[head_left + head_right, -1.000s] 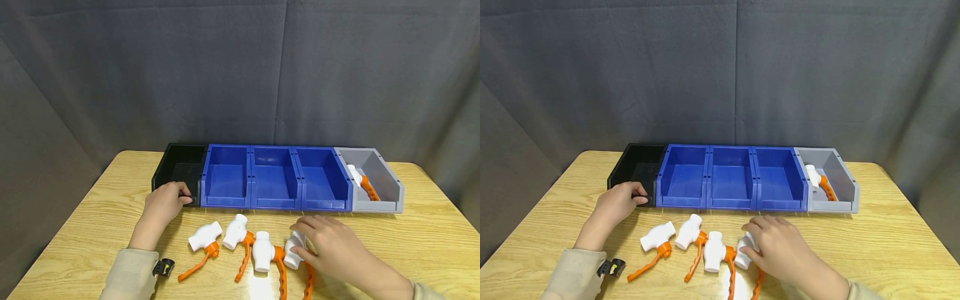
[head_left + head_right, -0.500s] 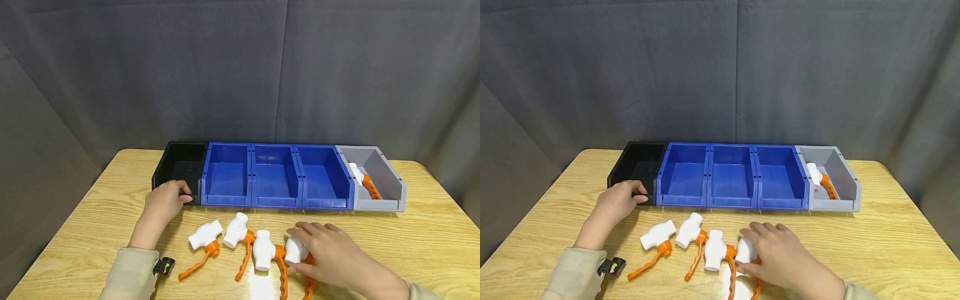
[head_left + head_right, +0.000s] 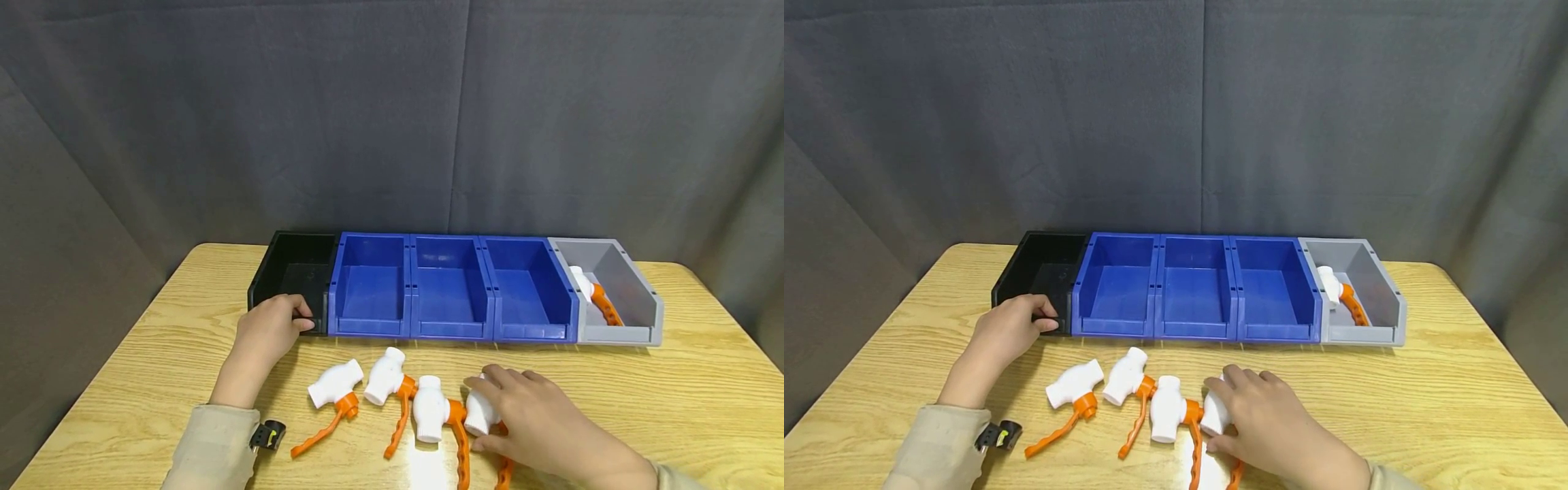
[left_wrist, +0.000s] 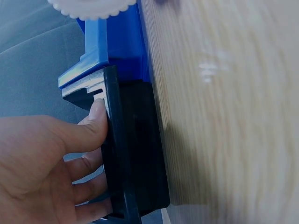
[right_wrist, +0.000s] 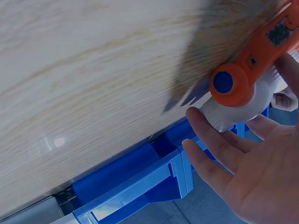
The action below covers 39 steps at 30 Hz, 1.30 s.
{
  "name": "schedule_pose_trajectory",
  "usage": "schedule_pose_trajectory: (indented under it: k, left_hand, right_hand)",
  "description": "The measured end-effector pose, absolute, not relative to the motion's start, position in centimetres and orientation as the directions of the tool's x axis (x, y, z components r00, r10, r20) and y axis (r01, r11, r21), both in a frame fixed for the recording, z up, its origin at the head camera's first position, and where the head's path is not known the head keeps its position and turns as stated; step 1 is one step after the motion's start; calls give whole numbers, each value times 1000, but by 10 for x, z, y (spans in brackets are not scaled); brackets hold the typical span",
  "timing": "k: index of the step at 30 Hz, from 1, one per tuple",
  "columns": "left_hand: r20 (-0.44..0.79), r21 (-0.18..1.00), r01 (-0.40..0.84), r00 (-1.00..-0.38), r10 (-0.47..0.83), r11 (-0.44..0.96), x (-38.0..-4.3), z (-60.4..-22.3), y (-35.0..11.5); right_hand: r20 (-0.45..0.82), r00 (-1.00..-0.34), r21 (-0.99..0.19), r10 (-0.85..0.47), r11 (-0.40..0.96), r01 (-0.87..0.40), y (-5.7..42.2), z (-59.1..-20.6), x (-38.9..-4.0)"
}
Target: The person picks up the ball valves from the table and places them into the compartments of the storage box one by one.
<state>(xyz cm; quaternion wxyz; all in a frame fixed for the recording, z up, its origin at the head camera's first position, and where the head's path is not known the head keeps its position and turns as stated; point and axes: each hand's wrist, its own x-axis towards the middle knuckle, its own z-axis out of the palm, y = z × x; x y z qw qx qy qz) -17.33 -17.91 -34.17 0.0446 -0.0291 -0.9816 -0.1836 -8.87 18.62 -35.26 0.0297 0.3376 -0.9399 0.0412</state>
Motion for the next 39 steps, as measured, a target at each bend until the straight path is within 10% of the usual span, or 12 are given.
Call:
schedule_pose_trajectory:
  k: [39]
  left_hand:
    - [104,357,83,-993,49,930,-174,-345,-180]
  right_hand:
    - [287,-723,-43,-628,746,-665,192,-329,-87]
